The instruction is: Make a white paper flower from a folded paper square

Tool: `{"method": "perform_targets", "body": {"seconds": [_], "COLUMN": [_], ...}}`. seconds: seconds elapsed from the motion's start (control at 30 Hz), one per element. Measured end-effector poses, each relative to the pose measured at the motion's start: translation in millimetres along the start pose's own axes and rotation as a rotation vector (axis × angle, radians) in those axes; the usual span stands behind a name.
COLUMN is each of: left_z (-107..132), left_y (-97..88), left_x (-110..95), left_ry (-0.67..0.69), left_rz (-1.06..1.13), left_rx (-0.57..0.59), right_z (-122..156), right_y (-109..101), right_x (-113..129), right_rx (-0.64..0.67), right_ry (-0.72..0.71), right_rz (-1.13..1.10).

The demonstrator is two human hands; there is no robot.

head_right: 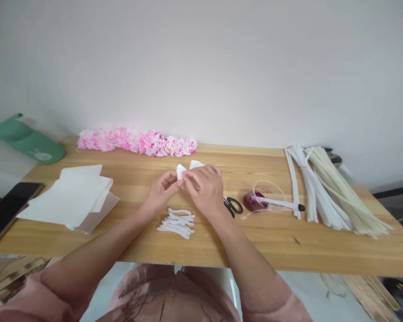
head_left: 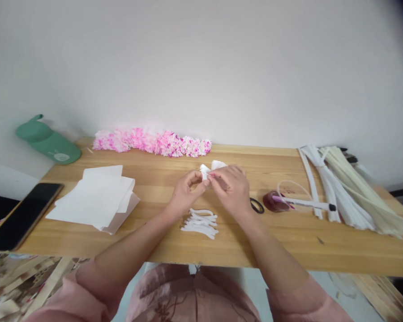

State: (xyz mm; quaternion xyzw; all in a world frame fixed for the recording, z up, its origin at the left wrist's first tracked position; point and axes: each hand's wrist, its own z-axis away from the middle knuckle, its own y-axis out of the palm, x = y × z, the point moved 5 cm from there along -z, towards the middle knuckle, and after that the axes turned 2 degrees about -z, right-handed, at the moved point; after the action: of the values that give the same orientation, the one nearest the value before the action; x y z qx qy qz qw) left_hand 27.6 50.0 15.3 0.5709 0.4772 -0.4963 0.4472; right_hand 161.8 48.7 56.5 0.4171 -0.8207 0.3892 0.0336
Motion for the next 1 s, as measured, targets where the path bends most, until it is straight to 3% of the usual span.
{"method": "perform_targets", "body": {"seconds": [0.13,0.3,0.5,0.63,0.7,0.87,1.0], "left_z": [-2,-5,-6,-5,-5,0,1], "left_y": [-3.7,-8.7,-10.8,-9.6,-9.3,-8.0,-7.9], "left_x": [4,7,8,8,7,4,4], "left_ry": [-0.014,-0.006,-0.053,-0.056,-0.028,0.084,0.088], "left_rz": [-0.012,0.027,0.095,0.094,0.049,-0.131,-0.142], "left_rx": [-0.011,-0.049,-0.133,-0.128,-0.118,-0.070,-0.050], "right_z": [1,2,4,7,6,1,1], "right_y": [2,2,1,3,3,0,-1], "right_x": [2,1,-14,-26,-25,-9,-10], "right_rx": [-0.001,0.013,-0.012,-0.020,-0.008,0.005,-0.008], "right_ry": [-0.037,0.021,0.329,0.508,0.457,0.127,0.196], "right_rz": [-0.019,-0.084,-0.242,-0.373,-0.336,-0.083,-0.166]}}
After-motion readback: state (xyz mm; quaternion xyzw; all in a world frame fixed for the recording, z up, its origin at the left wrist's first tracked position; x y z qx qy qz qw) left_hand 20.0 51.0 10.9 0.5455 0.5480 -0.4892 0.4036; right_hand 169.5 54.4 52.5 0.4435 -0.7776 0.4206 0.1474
